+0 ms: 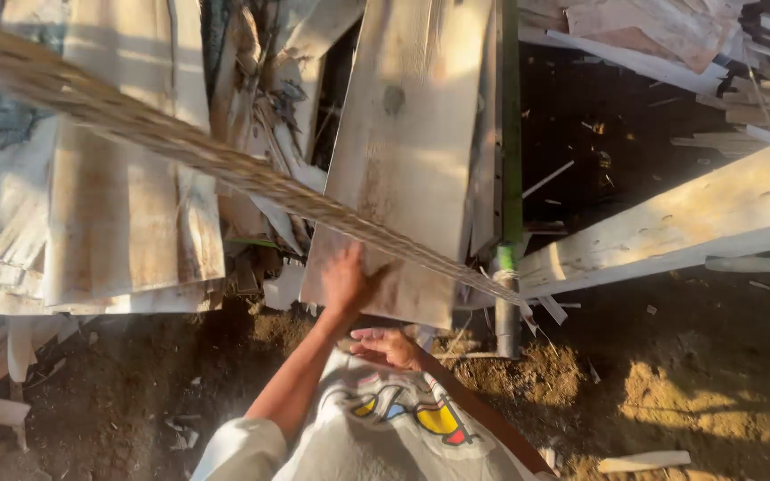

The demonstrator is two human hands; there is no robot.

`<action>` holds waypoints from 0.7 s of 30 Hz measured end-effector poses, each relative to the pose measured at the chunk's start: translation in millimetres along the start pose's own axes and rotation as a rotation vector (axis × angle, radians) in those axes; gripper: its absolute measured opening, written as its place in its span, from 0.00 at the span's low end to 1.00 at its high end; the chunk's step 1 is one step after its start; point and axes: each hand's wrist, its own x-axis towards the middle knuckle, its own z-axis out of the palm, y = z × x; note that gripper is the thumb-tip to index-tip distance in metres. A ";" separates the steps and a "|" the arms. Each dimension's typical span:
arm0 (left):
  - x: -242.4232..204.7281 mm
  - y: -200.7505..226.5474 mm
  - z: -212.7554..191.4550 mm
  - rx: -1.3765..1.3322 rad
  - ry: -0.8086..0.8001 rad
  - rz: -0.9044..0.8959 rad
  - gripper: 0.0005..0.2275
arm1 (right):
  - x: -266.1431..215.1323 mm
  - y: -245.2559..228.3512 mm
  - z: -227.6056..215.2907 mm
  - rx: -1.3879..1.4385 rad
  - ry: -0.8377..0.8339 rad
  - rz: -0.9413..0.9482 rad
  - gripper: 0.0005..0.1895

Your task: Picking up, inspecting, and sorting thin wood veneer strips at a workshop station.

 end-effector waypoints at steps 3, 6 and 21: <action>-25.2 -83.3 76.4 0.149 0.259 -0.108 0.50 | -22.8 45.2 -54.7 -0.741 0.146 -0.026 0.25; -35.7 -97.4 79.3 0.506 0.473 -0.183 0.54 | -76.9 -54.5 8.7 0.073 -0.669 -0.850 0.52; 4.4 -182.4 81.4 -1.039 -0.202 -0.283 0.15 | -111.2 -64.2 -63.9 0.255 0.762 -0.338 0.30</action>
